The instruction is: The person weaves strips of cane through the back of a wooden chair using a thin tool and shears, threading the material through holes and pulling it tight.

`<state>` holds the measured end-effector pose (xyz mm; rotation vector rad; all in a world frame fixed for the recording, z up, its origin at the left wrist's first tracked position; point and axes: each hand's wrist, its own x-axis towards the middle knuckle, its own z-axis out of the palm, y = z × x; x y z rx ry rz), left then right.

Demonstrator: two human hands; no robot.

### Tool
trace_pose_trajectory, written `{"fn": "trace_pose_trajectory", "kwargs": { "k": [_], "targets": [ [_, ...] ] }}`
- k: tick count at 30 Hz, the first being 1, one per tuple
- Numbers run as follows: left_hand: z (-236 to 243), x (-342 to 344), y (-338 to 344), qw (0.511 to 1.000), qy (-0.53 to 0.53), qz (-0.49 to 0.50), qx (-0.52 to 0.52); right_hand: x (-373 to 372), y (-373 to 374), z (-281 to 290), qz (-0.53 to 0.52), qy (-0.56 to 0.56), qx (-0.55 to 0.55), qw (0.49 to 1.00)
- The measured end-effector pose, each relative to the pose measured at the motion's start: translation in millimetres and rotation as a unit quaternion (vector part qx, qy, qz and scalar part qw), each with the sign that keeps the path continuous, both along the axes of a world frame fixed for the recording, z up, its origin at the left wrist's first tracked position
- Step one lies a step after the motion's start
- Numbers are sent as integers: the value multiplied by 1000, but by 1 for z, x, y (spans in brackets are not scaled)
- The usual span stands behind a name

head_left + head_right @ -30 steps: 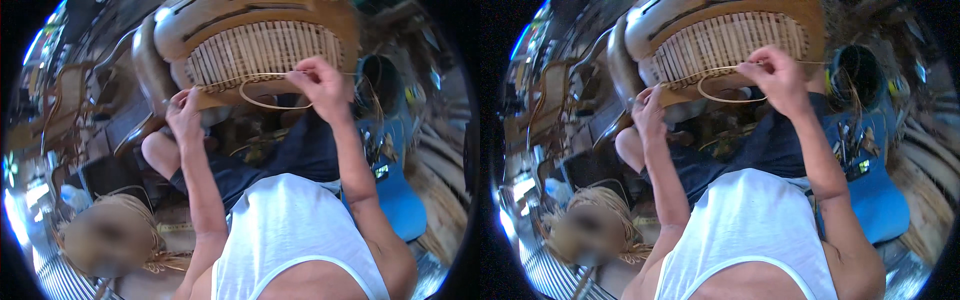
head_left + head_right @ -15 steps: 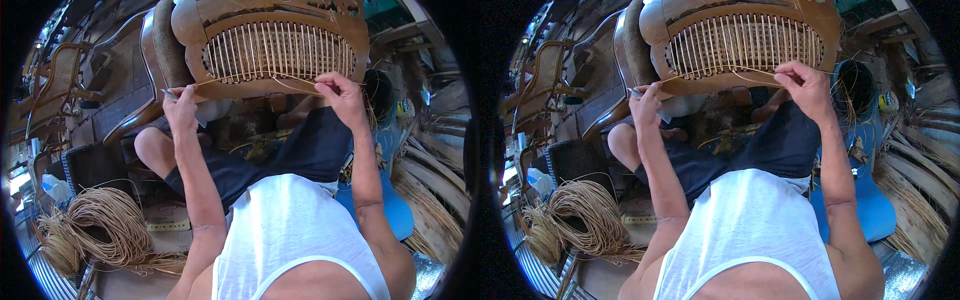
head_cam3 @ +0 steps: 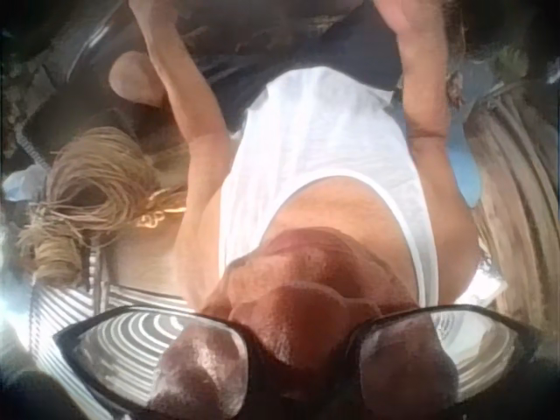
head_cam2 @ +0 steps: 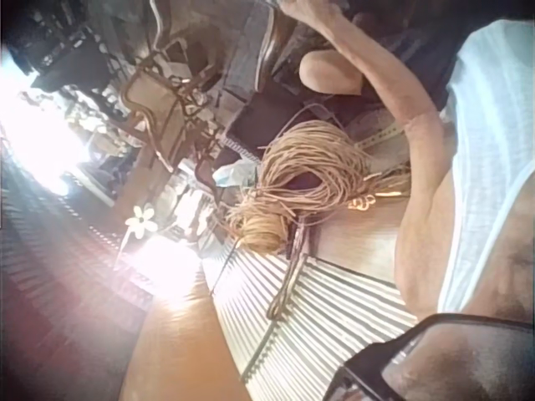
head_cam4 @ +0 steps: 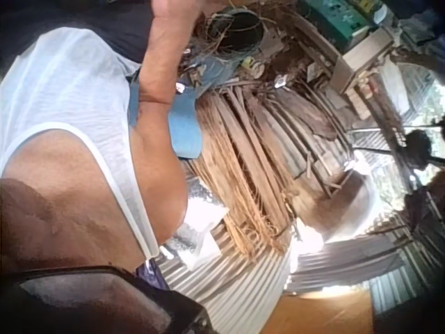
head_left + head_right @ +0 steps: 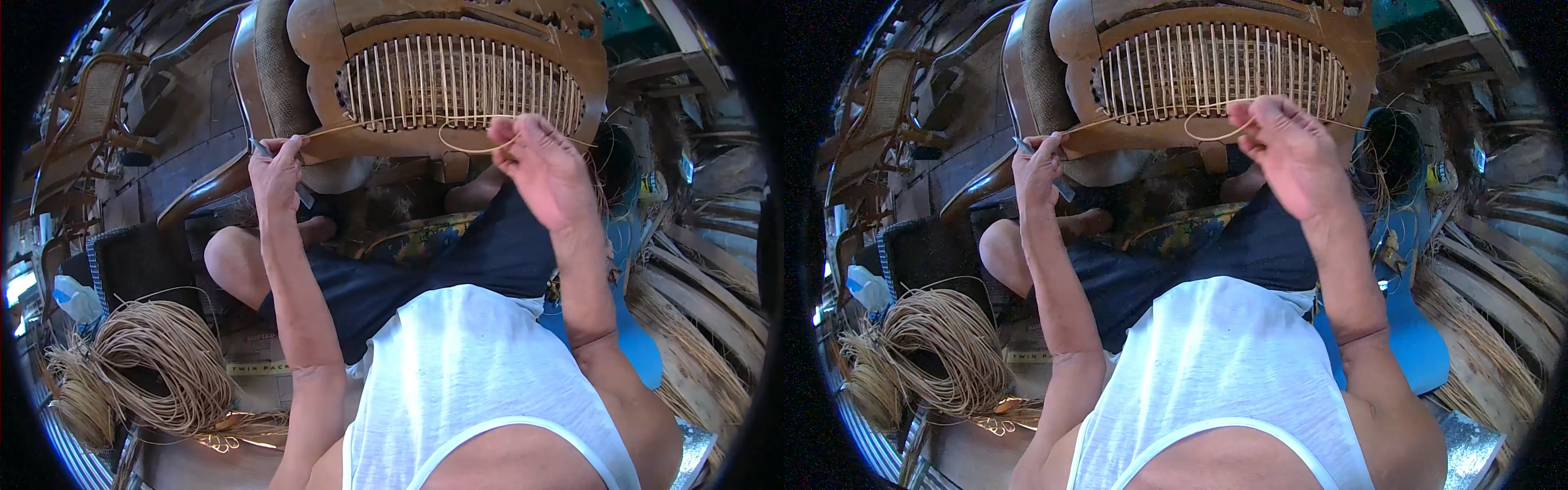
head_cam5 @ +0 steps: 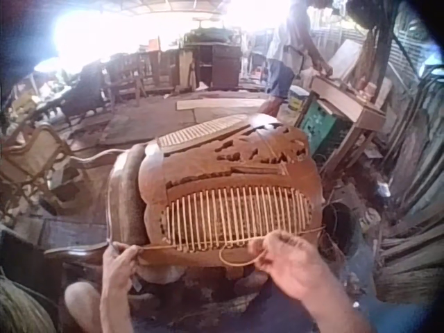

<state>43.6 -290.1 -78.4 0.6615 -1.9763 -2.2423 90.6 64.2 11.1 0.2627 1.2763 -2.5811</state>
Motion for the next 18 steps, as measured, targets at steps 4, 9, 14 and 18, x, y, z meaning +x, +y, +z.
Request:
{"fn": "trace_pose_trajectory", "kwargs": {
  "k": [4, 9, 14, 18],
  "targets": [
    [-1, -1, -4, 1000, -13, -9, 4, 0, -31, -14, 15, 58, -120, 991],
    [1, -1, -3, 999, -24, -10, 25, -14, -25, -33, 80, 146, -141, 976],
    [-3, 2, -7, 998, -11, -26, 53, -10, -7, -4, 15, 211, 122, 970],
    [-8, 2, -8, 999, -9, -12, 50, -14, -5, -2, -8, 202, 106, 974]
  ]
}}
